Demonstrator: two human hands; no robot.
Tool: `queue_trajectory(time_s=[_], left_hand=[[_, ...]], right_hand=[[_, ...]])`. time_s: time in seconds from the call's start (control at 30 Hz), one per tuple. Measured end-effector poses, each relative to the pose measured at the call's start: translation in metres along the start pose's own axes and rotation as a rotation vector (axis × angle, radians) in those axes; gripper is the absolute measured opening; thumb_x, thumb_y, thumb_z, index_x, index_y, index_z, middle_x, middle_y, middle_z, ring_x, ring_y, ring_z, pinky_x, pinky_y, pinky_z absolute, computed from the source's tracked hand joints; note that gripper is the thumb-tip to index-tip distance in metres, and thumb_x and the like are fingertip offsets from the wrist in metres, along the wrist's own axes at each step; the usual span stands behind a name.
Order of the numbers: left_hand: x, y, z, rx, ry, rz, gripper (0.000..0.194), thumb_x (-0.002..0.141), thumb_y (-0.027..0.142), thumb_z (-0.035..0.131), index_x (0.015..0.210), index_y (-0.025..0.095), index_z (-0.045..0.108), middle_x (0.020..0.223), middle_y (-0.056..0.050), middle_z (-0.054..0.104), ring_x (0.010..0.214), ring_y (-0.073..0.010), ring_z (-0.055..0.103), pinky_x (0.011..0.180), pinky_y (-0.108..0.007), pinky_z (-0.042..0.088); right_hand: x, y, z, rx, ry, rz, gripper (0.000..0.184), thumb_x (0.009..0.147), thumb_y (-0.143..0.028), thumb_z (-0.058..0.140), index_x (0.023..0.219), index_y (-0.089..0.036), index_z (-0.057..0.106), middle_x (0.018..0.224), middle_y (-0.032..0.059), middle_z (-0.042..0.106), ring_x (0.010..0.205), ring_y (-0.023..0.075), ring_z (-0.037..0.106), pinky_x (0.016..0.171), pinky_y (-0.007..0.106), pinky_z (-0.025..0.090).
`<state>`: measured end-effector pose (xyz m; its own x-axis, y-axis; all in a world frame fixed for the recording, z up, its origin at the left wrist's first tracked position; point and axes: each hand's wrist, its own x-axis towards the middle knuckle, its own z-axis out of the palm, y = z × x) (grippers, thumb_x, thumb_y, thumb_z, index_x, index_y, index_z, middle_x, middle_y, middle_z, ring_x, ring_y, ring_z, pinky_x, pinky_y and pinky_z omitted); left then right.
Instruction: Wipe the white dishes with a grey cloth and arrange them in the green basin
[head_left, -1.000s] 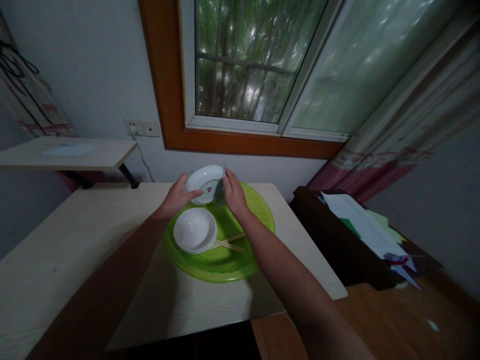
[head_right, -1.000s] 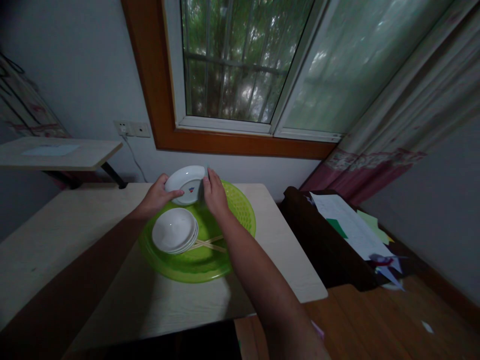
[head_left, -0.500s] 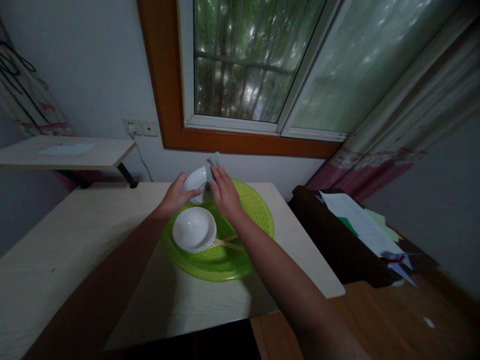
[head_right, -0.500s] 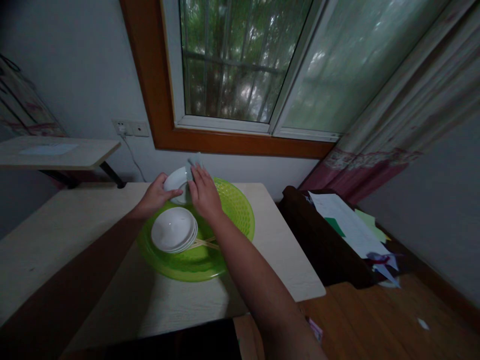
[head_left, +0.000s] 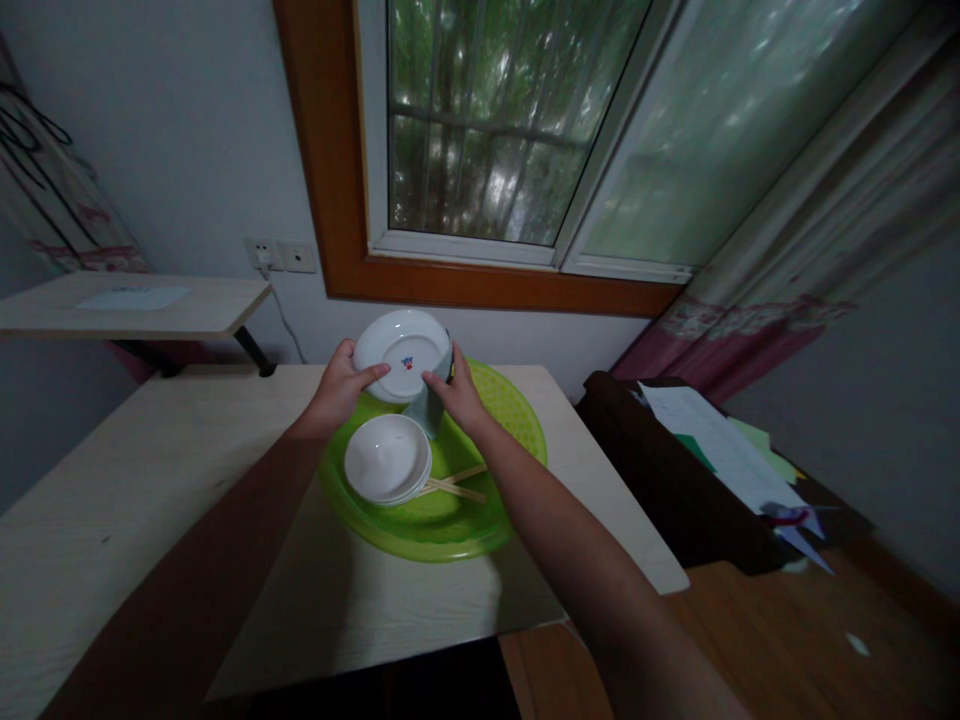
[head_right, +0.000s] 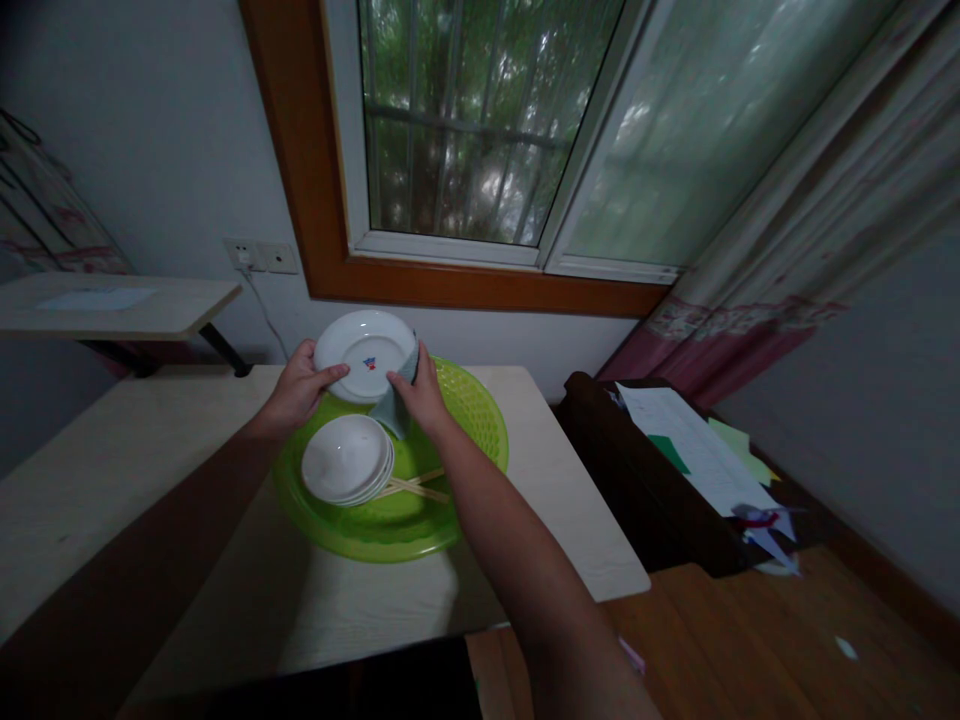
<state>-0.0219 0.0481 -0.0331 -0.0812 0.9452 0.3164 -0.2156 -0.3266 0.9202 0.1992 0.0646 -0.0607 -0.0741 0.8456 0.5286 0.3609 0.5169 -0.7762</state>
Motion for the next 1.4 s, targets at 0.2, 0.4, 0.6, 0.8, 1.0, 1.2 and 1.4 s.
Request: queue_trajectory(time_s=[0.2, 0.4, 0.6, 0.8, 1.0, 1.2, 1.4], left_hand=[[-0.001, 0.003, 0.005, -0.016, -0.024, -0.023, 0.055, 0.065, 0.028, 0.089, 0.104, 0.02, 0.05, 0.099, -0.004, 0.067, 0.089, -0.0207, 0.068, 0.078, -0.033, 0.056], [-0.002, 0.002, 0.007, 0.053, -0.113, -0.032, 0.054, 0.07, 0.03, 0.087, 0.111, 0.02, 0.053, 0.106, -0.007, 0.068, 0.095, -0.0223, 0.067, 0.08, -0.033, 0.055], [-0.003, 0.001, 0.006, 0.035, -0.166, -0.077, 0.042, 0.076, 0.034, 0.083, 0.103, 0.019, 0.054, 0.099, -0.006, 0.067, 0.094, -0.0212, 0.065, 0.079, -0.031, 0.053], [-0.007, 0.006, 0.008, -0.009, -0.197, -0.095, 0.04, 0.078, 0.035, 0.081, 0.101, 0.019, 0.054, 0.094, -0.005, 0.067, 0.088, -0.0195, 0.064, 0.075, -0.029, 0.051], [-0.008, 0.009, 0.01, -0.037, -0.248, -0.127, 0.042, 0.076, 0.037, 0.082, 0.103, 0.02, 0.054, 0.093, -0.004, 0.067, 0.081, -0.0188, 0.062, 0.072, -0.029, 0.049], [-0.007, 0.006, 0.012, -0.077, -0.255, -0.11, 0.04, 0.074, 0.035, 0.084, 0.096, 0.021, 0.054, 0.083, 0.0, 0.062, 0.069, -0.0148, 0.057, 0.065, -0.026, 0.044], [-0.006, 0.0, 0.008, -0.033, -0.295, -0.115, 0.04, 0.075, 0.037, 0.082, 0.101, 0.02, 0.057, 0.09, -0.003, 0.069, 0.077, -0.0176, 0.063, 0.069, -0.027, 0.049]], right_hand=[[0.001, -0.005, -0.007, -0.019, 0.088, 0.093, 0.078, 0.089, -0.042, 0.066, 0.157, -0.017, 0.038, 0.149, 0.0169, 0.05, 0.142, 0.0297, 0.045, 0.124, 0.05, 0.032], [0.004, -0.006, -0.013, -0.051, 0.112, 0.01, 0.062, 0.094, -0.04, 0.058, 0.152, -0.024, 0.048, 0.146, 0.0132, 0.054, 0.138, 0.028, 0.049, 0.123, 0.051, 0.035], [0.007, 0.001, -0.014, -0.077, 0.132, -0.047, 0.058, 0.099, -0.044, 0.048, 0.152, -0.02, 0.048, 0.149, 0.0152, 0.054, 0.139, 0.0275, 0.049, 0.124, 0.052, 0.033], [0.003, -0.012, -0.017, -0.182, 0.09, -0.138, 0.059, 0.105, -0.049, 0.035, 0.158, -0.025, 0.038, 0.162, 0.0104, 0.043, 0.151, 0.0256, 0.038, 0.127, 0.055, 0.028], [-0.005, -0.054, -0.016, -0.343, -0.117, -0.385, 0.058, 0.103, -0.024, 0.037, 0.161, -0.032, 0.033, 0.17, -0.0002, 0.03, 0.161, 0.0221, 0.016, 0.131, 0.057, 0.019], [-0.01, -0.079, -0.012, -0.395, -0.281, -0.46, 0.062, 0.097, -0.016, 0.044, 0.157, -0.03, 0.04, 0.169, -0.0011, 0.033, 0.161, 0.0214, 0.016, 0.132, 0.058, 0.014], [0.0, -0.057, -0.017, -0.277, -0.034, -0.255, 0.054, 0.106, -0.046, 0.037, 0.157, -0.029, 0.042, 0.166, 0.0033, 0.039, 0.157, 0.0243, 0.029, 0.13, 0.055, 0.021]])
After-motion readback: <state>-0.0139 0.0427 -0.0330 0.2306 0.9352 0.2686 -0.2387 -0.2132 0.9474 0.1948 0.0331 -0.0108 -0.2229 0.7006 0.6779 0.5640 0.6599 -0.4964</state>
